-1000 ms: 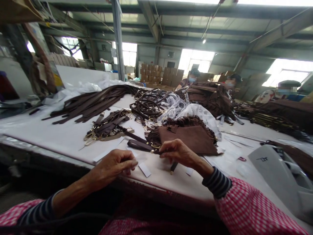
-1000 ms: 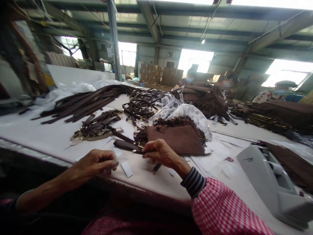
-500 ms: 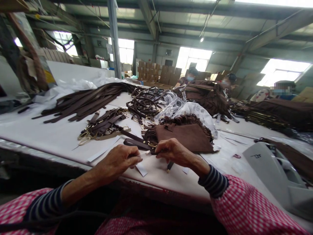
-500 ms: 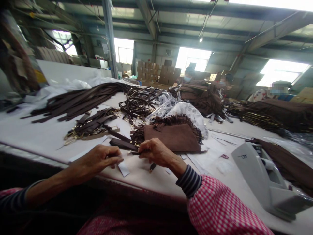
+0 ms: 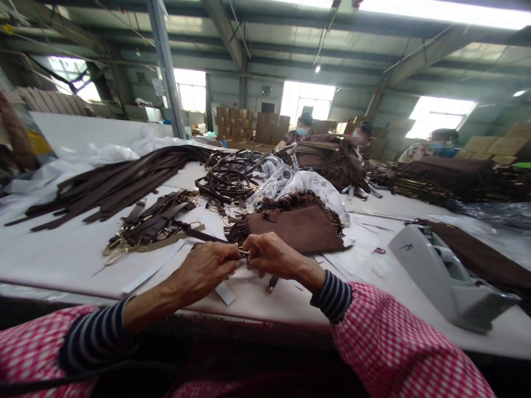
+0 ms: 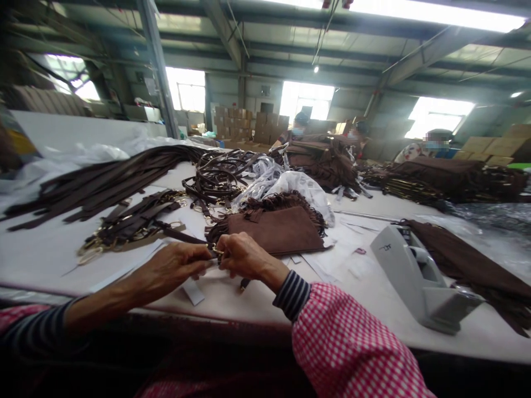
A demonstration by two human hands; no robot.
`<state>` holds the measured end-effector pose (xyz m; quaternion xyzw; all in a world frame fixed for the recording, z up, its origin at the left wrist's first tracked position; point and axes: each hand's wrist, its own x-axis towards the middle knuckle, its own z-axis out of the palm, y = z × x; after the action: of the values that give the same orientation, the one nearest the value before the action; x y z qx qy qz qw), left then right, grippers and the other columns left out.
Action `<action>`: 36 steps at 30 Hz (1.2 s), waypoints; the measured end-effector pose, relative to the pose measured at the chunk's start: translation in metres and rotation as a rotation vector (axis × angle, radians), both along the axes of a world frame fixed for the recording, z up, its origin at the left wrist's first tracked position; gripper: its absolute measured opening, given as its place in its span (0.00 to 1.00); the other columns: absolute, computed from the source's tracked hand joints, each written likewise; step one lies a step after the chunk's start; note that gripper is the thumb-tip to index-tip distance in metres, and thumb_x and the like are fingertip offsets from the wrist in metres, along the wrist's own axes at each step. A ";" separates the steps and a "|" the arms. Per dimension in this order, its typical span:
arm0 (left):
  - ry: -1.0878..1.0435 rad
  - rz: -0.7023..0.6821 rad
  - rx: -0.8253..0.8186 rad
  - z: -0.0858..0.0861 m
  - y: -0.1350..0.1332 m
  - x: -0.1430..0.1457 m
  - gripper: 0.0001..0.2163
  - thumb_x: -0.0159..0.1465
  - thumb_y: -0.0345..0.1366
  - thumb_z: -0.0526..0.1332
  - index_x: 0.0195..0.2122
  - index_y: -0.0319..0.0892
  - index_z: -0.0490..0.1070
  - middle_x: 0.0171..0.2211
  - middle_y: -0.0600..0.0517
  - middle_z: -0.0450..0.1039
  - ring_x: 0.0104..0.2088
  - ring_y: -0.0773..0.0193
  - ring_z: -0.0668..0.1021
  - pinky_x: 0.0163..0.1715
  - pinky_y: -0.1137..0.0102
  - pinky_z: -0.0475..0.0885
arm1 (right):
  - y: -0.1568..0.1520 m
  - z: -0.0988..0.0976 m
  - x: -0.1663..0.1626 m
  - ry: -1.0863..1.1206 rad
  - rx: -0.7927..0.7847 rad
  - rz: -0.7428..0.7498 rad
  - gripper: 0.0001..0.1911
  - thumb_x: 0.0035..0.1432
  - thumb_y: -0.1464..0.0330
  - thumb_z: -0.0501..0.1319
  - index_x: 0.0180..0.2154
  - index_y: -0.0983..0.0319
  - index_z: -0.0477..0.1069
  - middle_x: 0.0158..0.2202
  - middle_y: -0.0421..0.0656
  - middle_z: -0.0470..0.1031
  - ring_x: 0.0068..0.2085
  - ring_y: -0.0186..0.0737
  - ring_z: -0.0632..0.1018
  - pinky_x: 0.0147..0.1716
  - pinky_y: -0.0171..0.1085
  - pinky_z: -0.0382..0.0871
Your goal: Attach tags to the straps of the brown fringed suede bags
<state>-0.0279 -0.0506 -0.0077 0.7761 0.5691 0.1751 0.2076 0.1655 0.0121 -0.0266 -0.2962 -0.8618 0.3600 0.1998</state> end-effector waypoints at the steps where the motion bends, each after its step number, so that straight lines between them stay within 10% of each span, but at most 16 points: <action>1: 0.034 0.015 0.016 0.001 0.001 0.003 0.12 0.64 0.40 0.55 0.29 0.45 0.75 0.26 0.52 0.75 0.30 0.60 0.74 0.30 0.70 0.57 | 0.001 0.000 0.002 0.016 0.027 0.005 0.18 0.50 0.81 0.60 0.43 0.63 0.71 0.30 0.37 0.76 0.23 0.29 0.74 0.24 0.28 0.65; 9: -0.137 0.081 0.008 -0.017 0.014 0.012 0.12 0.61 0.43 0.59 0.26 0.43 0.77 0.25 0.53 0.73 0.29 0.60 0.73 0.30 0.71 0.58 | 0.002 -0.012 0.046 -0.002 0.386 -0.113 0.22 0.50 0.79 0.65 0.48 0.60 0.73 0.46 0.42 0.71 0.38 0.35 0.73 0.39 0.33 0.65; 20: -0.678 0.390 -0.511 -0.035 0.014 0.032 0.15 0.50 0.46 0.69 0.26 0.38 0.73 0.21 0.47 0.77 0.20 0.61 0.78 0.23 0.69 0.73 | 0.004 -0.031 0.042 0.039 0.481 -0.197 0.07 0.56 0.71 0.70 0.37 0.60 0.75 0.37 0.38 0.73 0.36 0.33 0.73 0.36 0.31 0.60; 36: -0.618 0.444 -0.532 -0.024 0.014 0.045 0.08 0.58 0.37 0.60 0.26 0.37 0.69 0.18 0.48 0.75 0.15 0.65 0.75 0.15 0.75 0.63 | 0.004 -0.041 0.042 0.062 0.522 -0.248 0.06 0.57 0.71 0.69 0.34 0.61 0.72 0.35 0.37 0.71 0.33 0.31 0.70 0.32 0.31 0.56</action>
<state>0.0173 -0.0369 -0.0319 0.4665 0.6581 0.2863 0.5171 0.2070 0.0161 -0.0672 -0.3266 -0.8762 0.1078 0.3377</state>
